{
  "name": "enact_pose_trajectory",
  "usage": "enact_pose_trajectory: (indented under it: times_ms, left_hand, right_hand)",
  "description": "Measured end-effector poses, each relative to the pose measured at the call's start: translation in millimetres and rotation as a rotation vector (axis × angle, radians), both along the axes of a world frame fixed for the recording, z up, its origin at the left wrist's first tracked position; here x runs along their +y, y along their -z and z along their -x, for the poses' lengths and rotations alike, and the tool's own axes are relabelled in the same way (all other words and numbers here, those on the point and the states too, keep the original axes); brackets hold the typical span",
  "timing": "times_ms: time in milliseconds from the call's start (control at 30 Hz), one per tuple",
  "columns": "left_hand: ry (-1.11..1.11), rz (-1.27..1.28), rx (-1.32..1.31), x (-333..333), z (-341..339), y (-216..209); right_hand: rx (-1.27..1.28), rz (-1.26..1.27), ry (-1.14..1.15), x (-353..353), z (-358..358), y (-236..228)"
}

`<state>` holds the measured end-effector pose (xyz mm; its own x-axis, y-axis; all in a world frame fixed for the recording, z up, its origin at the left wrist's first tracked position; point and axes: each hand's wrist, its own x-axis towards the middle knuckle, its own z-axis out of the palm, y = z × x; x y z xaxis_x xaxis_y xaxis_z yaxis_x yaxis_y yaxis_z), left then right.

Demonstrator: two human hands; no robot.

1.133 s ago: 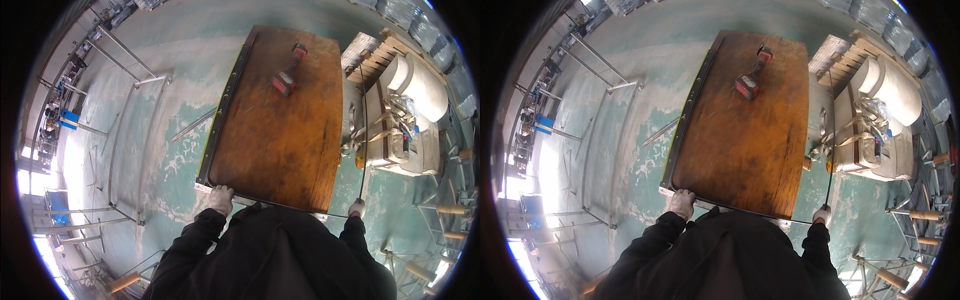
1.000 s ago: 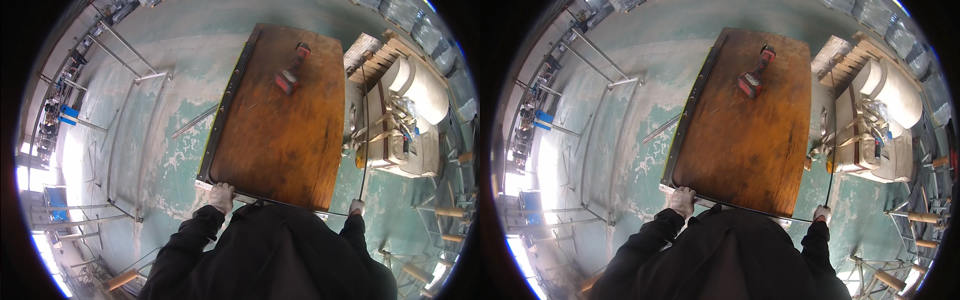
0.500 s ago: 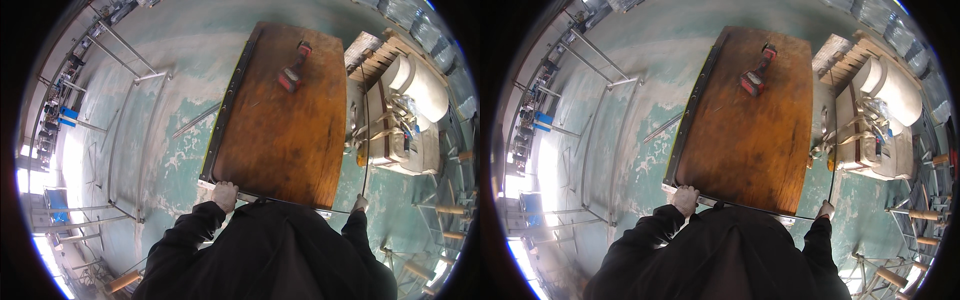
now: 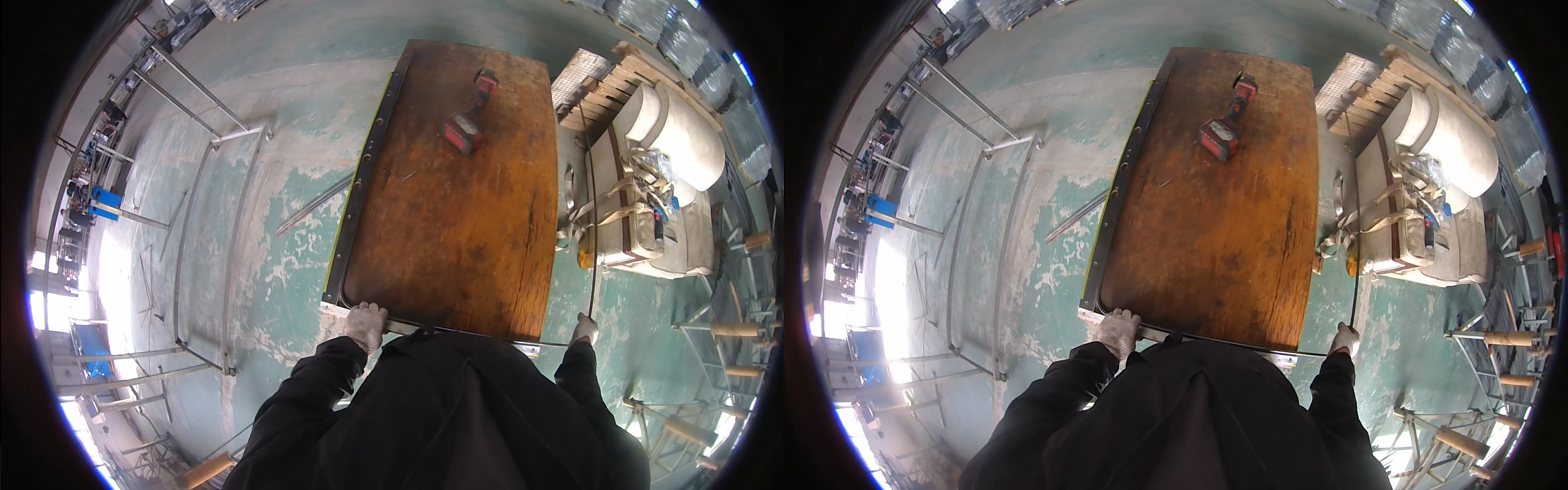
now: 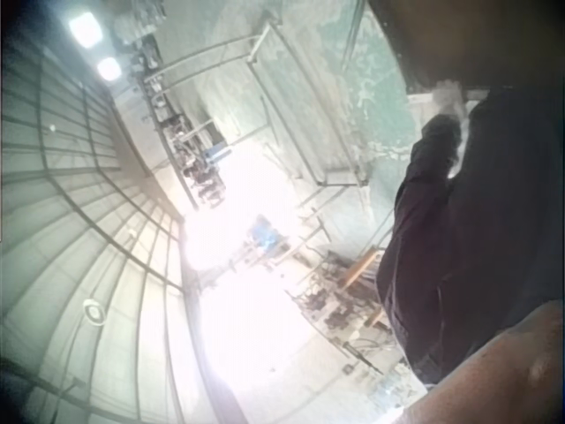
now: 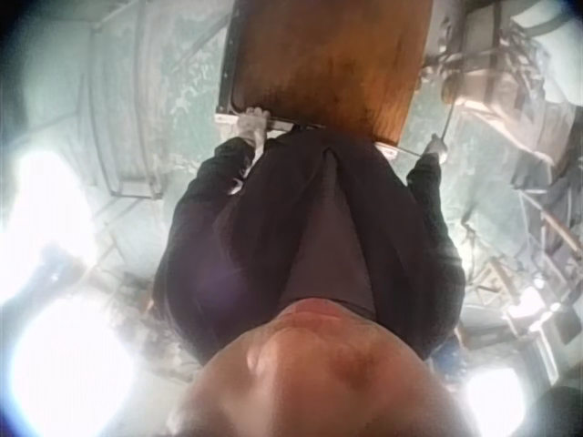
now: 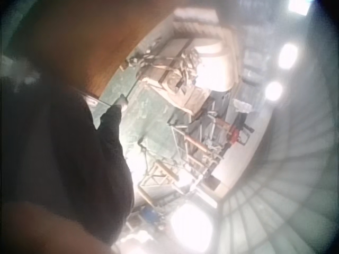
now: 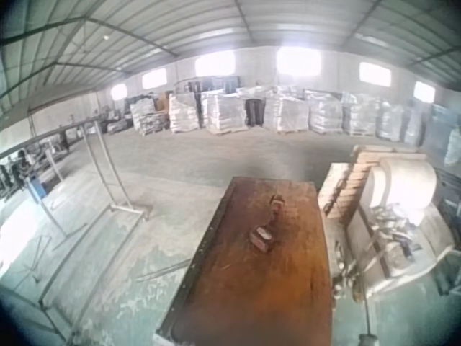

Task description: The person adjusts a metal bending machine using an Allen key, then picks up a long metal rod, bends it with the machine, and places the bent rod on a wooden table.

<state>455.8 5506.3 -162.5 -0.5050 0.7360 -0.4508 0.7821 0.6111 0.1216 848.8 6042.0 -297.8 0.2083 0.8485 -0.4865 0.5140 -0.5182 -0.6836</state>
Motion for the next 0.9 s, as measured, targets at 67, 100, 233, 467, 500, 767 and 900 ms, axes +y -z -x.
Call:
enact_pose_trajectory:
  times_ms: [67,100,233,467,500,767,900]
  left_hand:
    - [-0.01,-0.022,-0.007,-0.5,-0.9,1.9]
    - [-0.012,-0.02,-0.002,-0.5,-1.0,3.0]
    - [-0.01,-0.012,-0.009,-0.6,-0.3,5.5]
    - [-0.009,-0.01,0.006,-0.4,-1.3,4.2]
    - [-0.006,-0.008,0.011,0.0,-1.3,4.3]
    - [0.12,-0.082,0.033,4.1,19.3,-2.1]
    - [0.17,-0.234,0.05,2.2,48.4,-9.1]
  right_hand:
    - [0.082,-0.002,0.035,0.2,-0.9,0.0]
    - [0.13,-0.004,0.081,0.2,-1.9,0.8]
    - [0.18,-0.042,0.167,-1.7,-11.3,5.8]
    - [-0.08,-0.004,-0.002,-2.5,-4.2,3.0]
    - [-0.113,0.008,-0.011,-0.3,-2.1,0.8]
    - [-0.093,-0.119,0.001,19.5,-30.5,-43.9]
    - [0.054,-0.11,0.141,-8.0,-50.5,-91.5]
